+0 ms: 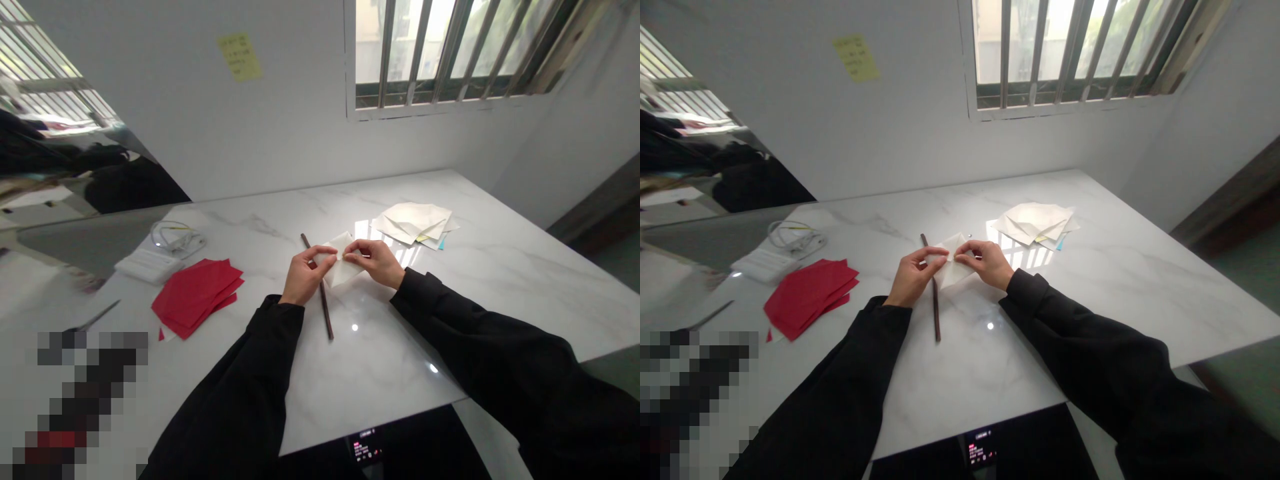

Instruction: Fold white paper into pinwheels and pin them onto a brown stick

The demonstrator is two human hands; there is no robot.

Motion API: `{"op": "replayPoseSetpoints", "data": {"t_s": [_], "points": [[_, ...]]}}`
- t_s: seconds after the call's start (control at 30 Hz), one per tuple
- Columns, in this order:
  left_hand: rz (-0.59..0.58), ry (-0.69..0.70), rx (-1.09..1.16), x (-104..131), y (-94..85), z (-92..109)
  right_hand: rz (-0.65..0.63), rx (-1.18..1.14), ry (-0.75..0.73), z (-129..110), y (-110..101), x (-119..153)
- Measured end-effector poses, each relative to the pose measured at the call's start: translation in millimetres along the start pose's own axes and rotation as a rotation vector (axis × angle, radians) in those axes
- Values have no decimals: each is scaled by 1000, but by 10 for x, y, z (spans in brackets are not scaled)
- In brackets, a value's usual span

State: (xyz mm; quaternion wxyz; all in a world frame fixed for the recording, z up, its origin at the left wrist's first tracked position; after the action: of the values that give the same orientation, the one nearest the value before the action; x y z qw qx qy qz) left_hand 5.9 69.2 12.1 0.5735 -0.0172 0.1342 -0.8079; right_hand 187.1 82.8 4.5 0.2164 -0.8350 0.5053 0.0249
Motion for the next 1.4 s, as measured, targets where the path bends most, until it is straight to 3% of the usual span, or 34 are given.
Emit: {"op": "replayPoseSetpoints", "data": {"t_s": [0.13,0.53,0.93,1.4], "points": [[3,-11,-29,1,0,-5,3,10,-2,-29,9,1],[41,-41,193,-7,15,-111,-76,-48,-66,-34,76,-11],[65,-51,223,19,82,-27,-41,-7,-55,-56,92,18],[74,-47,258,5,90,-82,-11,28,-37,-77,71,21]]}}
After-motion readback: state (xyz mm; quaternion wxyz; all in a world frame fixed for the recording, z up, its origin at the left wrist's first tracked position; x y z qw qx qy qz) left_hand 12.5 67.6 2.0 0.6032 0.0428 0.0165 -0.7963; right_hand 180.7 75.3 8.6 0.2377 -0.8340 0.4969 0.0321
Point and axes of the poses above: each hand's wrist, its own x-axis away from the middle knuckle, its own y-axis out of the palm, z = x × y, the point moved 7 cm from there along -x, towards the middle knuckle, and after that the axes turned 15 degrees about -z, right-handed, at the moved point
